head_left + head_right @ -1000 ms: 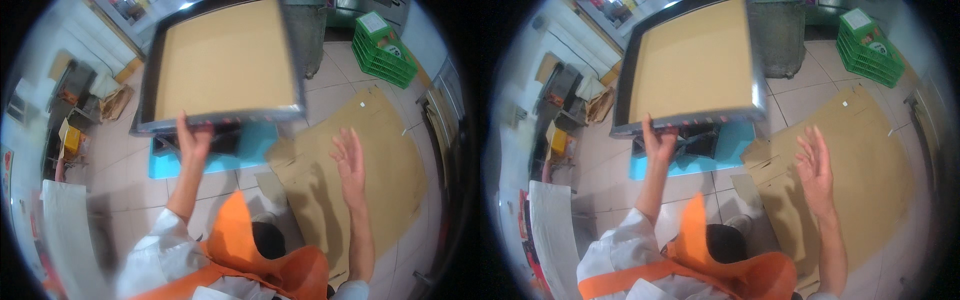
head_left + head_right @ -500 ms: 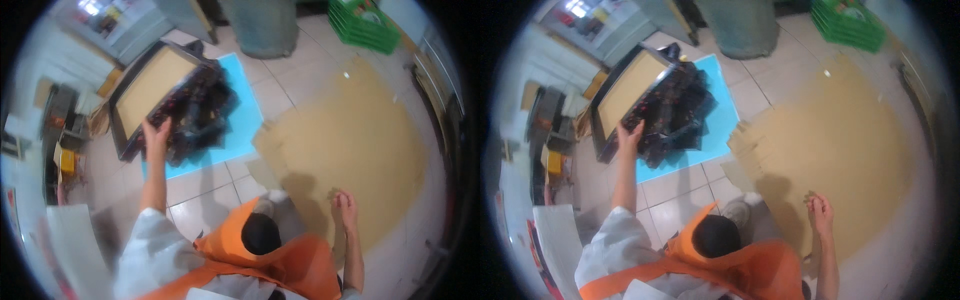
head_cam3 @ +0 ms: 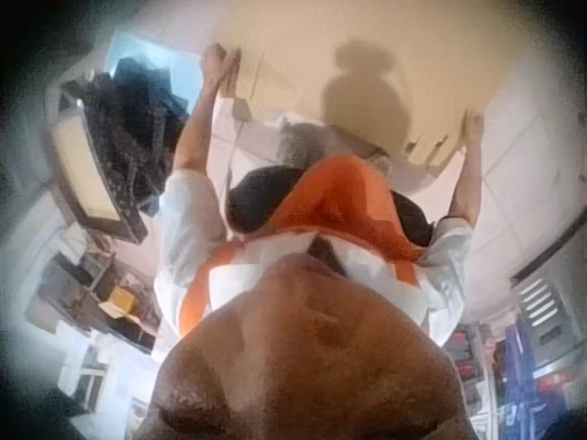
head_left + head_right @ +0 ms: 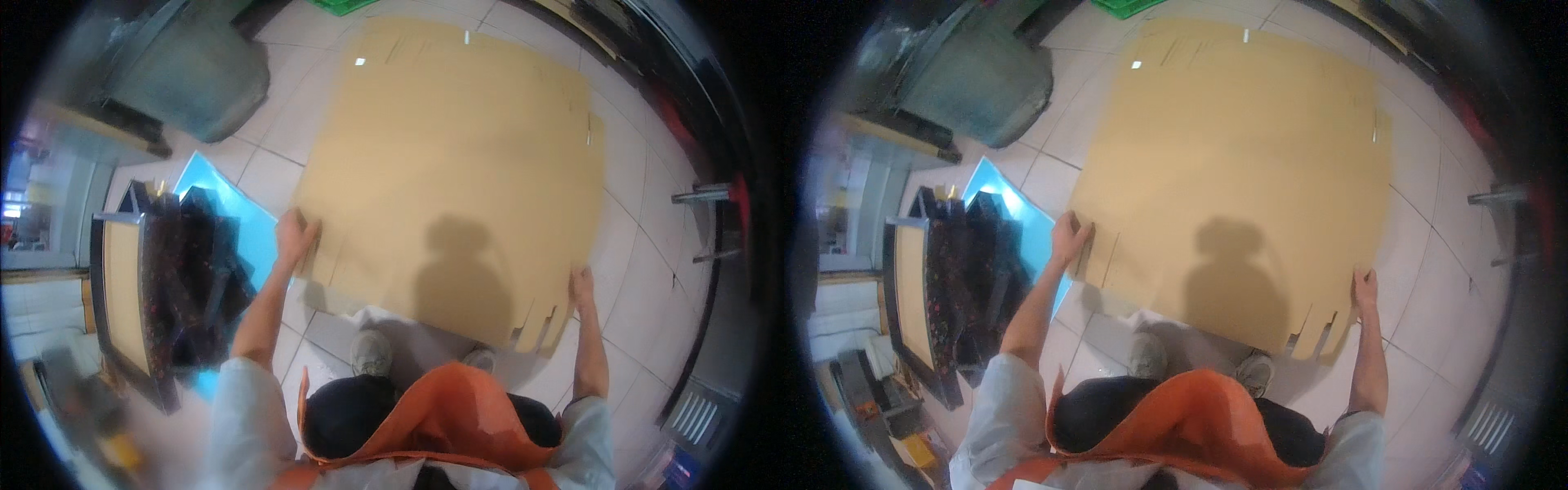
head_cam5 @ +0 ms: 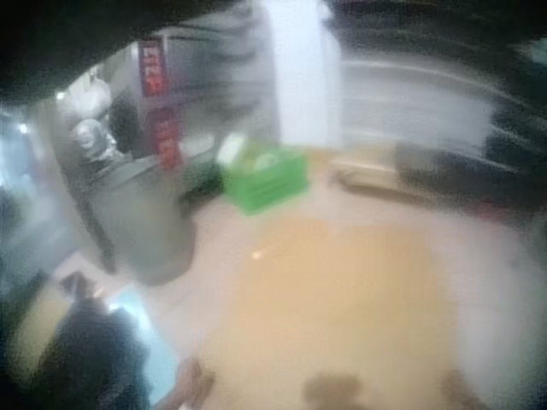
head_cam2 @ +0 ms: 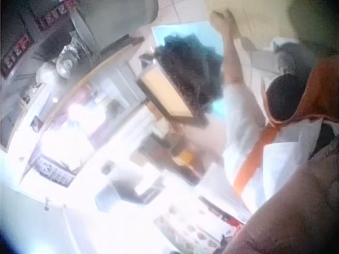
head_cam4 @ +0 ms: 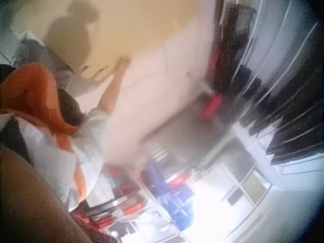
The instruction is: The person assembles rectangular frames by placing black strips along the edges of flat beige boards. They repeatedly pick up boards, align the strips, and stack the completed frames on a nearby pile.
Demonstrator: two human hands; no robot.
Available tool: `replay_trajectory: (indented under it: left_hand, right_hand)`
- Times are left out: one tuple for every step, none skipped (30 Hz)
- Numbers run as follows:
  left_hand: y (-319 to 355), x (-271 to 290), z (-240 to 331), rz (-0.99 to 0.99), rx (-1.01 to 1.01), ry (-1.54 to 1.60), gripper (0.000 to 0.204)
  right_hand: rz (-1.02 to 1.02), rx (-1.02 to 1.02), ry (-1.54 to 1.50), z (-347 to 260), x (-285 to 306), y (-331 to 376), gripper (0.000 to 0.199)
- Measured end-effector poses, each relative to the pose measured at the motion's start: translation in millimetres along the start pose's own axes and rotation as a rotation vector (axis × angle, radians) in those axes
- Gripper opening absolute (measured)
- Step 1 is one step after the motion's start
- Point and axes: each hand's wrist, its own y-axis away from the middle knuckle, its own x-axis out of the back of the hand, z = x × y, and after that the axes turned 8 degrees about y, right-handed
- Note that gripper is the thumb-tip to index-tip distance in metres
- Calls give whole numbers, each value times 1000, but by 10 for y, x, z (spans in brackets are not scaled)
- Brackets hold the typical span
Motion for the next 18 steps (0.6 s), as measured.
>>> replay_trajectory:
  left_hand:
    - [-91, -31, -28, -101, 84, 16, 54]
    - [-140, -155, 80, -74, 133, -41, 53]
    - [-169, -232, 239, -41, 182, -107, 53]
    - [-180, -312, 347, -4, 232, -174, 52]
    - [-177, -323, 351, 26, 208, -100, 51]
    - [-145, -289, 293, 59, 185, -33, 49]
    - [-108, -245, 230, 93, 165, 33, 47]
    - [-76, -189, 204, 110, 129, 35, 45]
    - [-38, -140, 223, 124, 92, 44, 43]
    - [-11, -80, 235, 141, 57, 53, 41]
    - [-24, 19, 308, 73, 211, 185, 41]
    - [-35, 176, 399, 7, 369, 311, 42]
    - [-16, 368, 468, -50, 530, 429, 43]
    - [42, 509, 527, -178, 545, 569, 45]
    - [115, 614, 582, -313, 557, 713, 47]
    - [179, 667, 584, -451, 566, 856, 49]
    - [250, 716, 510, -495, 557, 848, 48]
    - [312, 746, 424, -541, 548, 839, 47]
  right_hand:
    - [-115, 6, -144, -89, -62, 95, 53]
    - [-80, -82, -188, -57, -62, 146, 54]
    - [-38, -91, -182, -34, -47, 189, 56]
    - [3, -97, -176, -22, -37, 230, 58]
    - [39, -98, -179, -52, -44, 251, 61]
    - [-23, -107, -254, -106, -26, 257, 61]
    - [-86, -114, -330, -157, 34, 246, 61]
    - [-148, -126, -402, -203, 88, 260, 61]
    - [-112, -141, -469, -163, 130, 254, 58]
    - [-77, -155, -536, -124, 172, 249, 55]
    - [-39, -162, -602, -107, 224, 220, 51]
    - [-16, -165, -599, -118, 290, 209, 46]
    - [-3, -165, -602, -185, 362, 212, 41]
    - [19, -163, -602, -217, 417, 223, 36]
    - [14, -153, -658, -185, 454, 205, 32]
    - [10, -143, -713, -148, 511, 184, 28]
    - [-2, -133, -774, -105, 527, 162, 24]
    - [-86, -129, -805, -66, 528, 138, 25]
